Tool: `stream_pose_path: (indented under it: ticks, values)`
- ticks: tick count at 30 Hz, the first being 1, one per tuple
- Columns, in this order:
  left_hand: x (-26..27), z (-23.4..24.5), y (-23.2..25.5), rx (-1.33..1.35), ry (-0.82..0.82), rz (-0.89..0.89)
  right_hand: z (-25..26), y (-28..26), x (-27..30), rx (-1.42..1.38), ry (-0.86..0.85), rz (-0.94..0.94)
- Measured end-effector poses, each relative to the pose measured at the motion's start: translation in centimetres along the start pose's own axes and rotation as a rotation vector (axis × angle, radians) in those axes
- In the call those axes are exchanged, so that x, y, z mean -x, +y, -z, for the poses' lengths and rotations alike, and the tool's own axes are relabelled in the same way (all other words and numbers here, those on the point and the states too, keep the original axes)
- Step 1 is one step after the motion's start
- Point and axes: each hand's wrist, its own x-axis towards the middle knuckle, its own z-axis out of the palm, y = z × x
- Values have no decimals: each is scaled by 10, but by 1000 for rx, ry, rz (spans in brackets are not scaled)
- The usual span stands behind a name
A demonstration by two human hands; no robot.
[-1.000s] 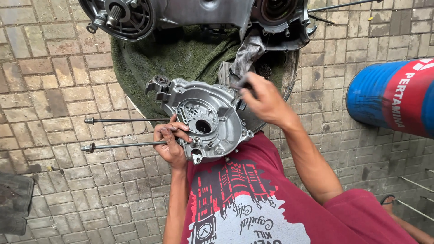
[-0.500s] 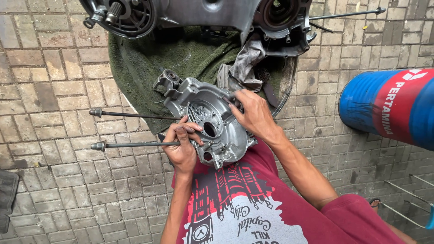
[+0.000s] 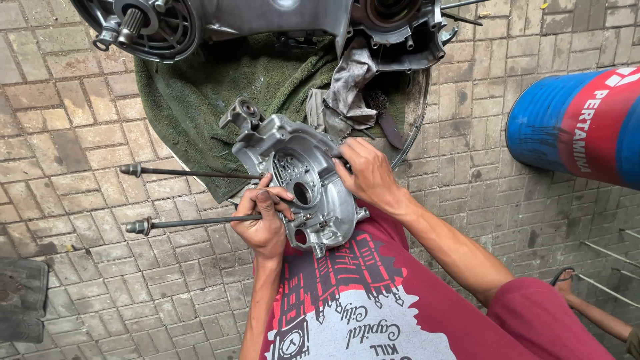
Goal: The person scrubs a disassembled motorcycle engine casing with a wire brush, focusing on the interior surfaces and crevices. They rotate the part to access different areas while working over a collection basin.
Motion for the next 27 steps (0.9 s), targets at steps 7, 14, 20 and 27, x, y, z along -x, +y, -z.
stream_pose_path:
  ticks: [7,14,20,27]
  values:
    - [-9,-1,1,18,80,23,1,-9,-32,-31,44,47]
    - [-13,-1,4,32,74,59,-2,-6,-36,114,-55,113]
    - [-22,2,3,44,99,66,5,-6,-38,87,-57,155]
    - [-21,6,2,88,107,44,-38,-2,-53,47,23,151]
